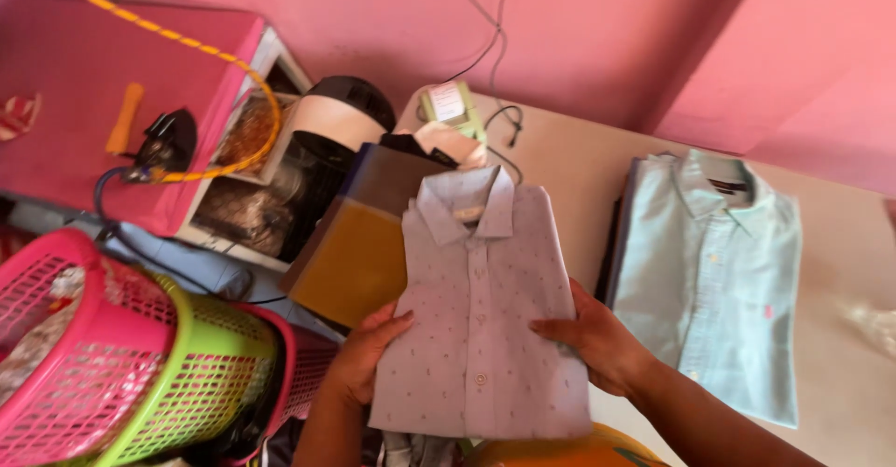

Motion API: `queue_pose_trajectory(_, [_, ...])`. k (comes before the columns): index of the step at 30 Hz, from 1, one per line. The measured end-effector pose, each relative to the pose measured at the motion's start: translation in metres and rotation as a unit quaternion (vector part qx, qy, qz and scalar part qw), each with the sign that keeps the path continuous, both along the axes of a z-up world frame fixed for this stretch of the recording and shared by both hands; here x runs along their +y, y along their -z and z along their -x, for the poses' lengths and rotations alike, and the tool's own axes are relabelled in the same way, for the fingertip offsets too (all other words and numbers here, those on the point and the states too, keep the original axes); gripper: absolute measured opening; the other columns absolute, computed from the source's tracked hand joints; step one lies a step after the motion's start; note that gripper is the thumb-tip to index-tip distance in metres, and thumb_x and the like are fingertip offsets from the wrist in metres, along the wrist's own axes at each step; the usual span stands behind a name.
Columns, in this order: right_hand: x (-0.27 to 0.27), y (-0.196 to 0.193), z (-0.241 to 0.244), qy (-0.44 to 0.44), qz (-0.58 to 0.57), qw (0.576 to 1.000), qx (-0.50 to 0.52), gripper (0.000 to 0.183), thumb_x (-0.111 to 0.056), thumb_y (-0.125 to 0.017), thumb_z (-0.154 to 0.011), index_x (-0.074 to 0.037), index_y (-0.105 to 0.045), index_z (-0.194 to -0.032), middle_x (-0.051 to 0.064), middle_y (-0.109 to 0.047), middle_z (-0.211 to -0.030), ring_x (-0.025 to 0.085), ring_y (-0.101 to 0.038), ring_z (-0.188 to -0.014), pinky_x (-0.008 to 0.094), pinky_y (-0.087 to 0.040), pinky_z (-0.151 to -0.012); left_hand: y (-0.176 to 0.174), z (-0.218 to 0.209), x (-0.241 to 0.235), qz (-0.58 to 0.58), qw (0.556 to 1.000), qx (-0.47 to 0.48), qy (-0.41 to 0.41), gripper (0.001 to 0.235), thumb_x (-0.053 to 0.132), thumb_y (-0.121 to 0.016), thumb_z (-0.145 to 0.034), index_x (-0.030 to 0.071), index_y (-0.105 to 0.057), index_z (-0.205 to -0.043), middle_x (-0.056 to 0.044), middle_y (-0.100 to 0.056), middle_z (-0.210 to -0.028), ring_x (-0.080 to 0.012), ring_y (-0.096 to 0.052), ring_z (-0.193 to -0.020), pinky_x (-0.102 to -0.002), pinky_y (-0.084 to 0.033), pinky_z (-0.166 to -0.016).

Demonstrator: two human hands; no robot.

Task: Stacking several folded shirts and garments into a neat pile on a workspace table.

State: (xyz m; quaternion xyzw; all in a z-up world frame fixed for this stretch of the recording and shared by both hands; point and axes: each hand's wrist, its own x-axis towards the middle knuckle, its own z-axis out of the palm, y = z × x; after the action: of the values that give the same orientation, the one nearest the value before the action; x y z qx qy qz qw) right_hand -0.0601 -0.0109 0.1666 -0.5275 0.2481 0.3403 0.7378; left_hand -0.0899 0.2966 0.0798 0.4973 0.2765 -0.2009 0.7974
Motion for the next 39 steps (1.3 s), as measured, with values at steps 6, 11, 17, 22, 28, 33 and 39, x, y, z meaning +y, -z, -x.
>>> queue_pose_trajectory(6, [-0.093,-0.003,-0.002,0.113,0.030,0.991,-0.070,0.057,0.013,-0.077,-0.071,-0.002,-0.069,-0.125,0.024,-0.074,-0.099,0.045,-0.074,-0.084,0.062,-0.060,-0.073,-0.056,-0.065,-0.078,-0.012,0.991,-0.086,0.099,0.054,0.010,-0.072,-0.087,0.001,-0.060,-0.139,-0.019,-0.075,-0.099,-0.0277,-0.076,-0.078,-0.041,-0.063,-0.067])
queue_pose_trajectory(11, [-0.203,0.001,-0.025,0.159,0.073,0.966,-0.190,0.053,0.005,-0.076,-0.075,-0.005,-0.067,-0.126,0.018,-0.072,-0.098,0.038,-0.073,-0.080,0.055,-0.061,-0.067,-0.086,-0.125,-0.190,0.030,0.967,-0.203,0.153,0.064,0.010,-0.071,-0.089,0.007,-0.051,-0.149,-0.016,-0.071,-0.116,-0.0261,-0.075,-0.093,-0.040,-0.063,-0.077])
queue_pose_trajectory(17, [-0.293,0.010,-0.028,0.172,0.154,0.934,-0.271,0.059,0.003,-0.075,-0.080,-0.012,-0.061,-0.136,0.012,-0.070,-0.103,0.032,-0.074,-0.084,0.048,-0.062,-0.067,-0.083,-0.132,-0.281,-0.010,0.925,-0.318,0.206,0.076,0.010,-0.063,-0.096,0.010,-0.026,-0.163,-0.018,-0.044,-0.155,-0.0320,-0.048,-0.136,-0.047,-0.046,-0.108])
queue_pose_trajectory(22, [-0.330,0.151,-0.001,0.180,0.140,0.955,-0.189,0.046,-0.001,-0.075,-0.086,-0.008,-0.061,-0.130,0.017,-0.072,-0.098,0.033,-0.074,-0.080,0.048,-0.062,-0.067,0.057,-0.105,-0.296,-0.135,0.931,-0.250,0.230,0.075,0.017,-0.061,-0.099,0.004,-0.023,-0.163,-0.024,-0.026,-0.166,-0.0385,-0.026,-0.152,-0.051,-0.025,-0.125])
queue_pose_trajectory(28, [-0.322,0.232,0.032,0.082,0.336,0.936,-0.064,0.037,-0.037,-0.072,-0.095,-0.017,-0.067,-0.125,0.006,-0.071,-0.079,0.023,-0.062,-0.053,0.033,-0.049,-0.042,0.160,-0.094,-0.298,-0.273,0.926,-0.080,0.249,0.057,0.038,-0.073,-0.092,0.027,-0.058,-0.146,-0.007,-0.076,-0.105,-0.0194,-0.070,-0.101,-0.033,-0.055,-0.082])
queue_pose_trajectory(33, [-0.300,0.186,0.047,0.037,0.449,0.888,-0.090,0.032,-0.037,-0.059,-0.104,-0.017,-0.065,-0.129,0.015,-0.078,-0.111,0.039,-0.071,-0.108,0.053,-0.055,-0.086,0.127,-0.089,-0.297,-0.302,0.909,-0.135,0.252,0.049,0.032,-0.066,-0.097,0.026,-0.057,-0.145,-0.007,-0.078,-0.105,-0.0202,-0.072,-0.100,-0.032,-0.055,-0.081])
queue_pose_trajectory(39, [-0.271,0.175,0.070,0.073,0.469,0.871,-0.124,0.030,-0.032,-0.056,-0.105,-0.012,-0.061,-0.127,0.021,-0.077,-0.110,0.046,-0.066,-0.114,0.059,-0.050,-0.099,0.127,-0.075,-0.295,-0.302,0.908,-0.147,0.248,0.048,0.028,-0.063,-0.098,0.023,-0.056,-0.146,-0.012,-0.078,-0.103,-0.0242,-0.072,-0.099,-0.036,-0.054,-0.084])
